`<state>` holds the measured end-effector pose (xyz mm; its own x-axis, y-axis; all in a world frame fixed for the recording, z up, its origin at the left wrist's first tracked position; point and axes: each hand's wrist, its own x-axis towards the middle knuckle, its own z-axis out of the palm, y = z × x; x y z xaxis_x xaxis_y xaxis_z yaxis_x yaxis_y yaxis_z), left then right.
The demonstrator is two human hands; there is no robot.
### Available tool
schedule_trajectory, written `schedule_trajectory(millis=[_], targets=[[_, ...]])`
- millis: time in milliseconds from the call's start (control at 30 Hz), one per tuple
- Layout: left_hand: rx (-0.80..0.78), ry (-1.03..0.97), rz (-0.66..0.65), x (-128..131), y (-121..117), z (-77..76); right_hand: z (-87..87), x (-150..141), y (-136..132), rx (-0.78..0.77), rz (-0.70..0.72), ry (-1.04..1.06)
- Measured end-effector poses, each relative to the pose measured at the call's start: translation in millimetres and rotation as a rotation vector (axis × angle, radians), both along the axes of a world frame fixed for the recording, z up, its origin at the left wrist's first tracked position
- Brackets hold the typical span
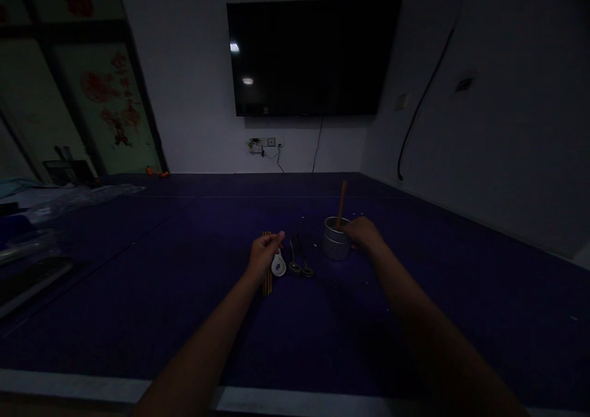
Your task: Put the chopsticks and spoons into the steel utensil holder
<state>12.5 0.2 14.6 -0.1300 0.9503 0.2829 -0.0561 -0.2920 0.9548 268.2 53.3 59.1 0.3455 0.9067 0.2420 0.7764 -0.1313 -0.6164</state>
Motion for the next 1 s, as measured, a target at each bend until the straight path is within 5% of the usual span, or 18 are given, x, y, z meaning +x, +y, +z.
schedule_trajectory(millis=[100, 433, 733, 1000], targets=[[0.002, -0.002, 0.006, -0.5, 0.7, -0.5, 7.0, -3.5, -10.0, -0.115, 0.035, -0.011], [0.018, -0.027, -0.004, -1.2, 1.7, -2.8, -1.8, -22.5, -44.9, 0.121, -0.136, -0.253], [0.029, -0.003, 0.015, -2.4, 5.1, -7.9, 2.4, -26.0, -54.1, 0.143, -0.117, -0.337], [0.076, 0.159, 0.238, -8.6, 1.8, -4.4, 9.6, -34.6, -65.9, 0.053, -0.133, -0.307]])
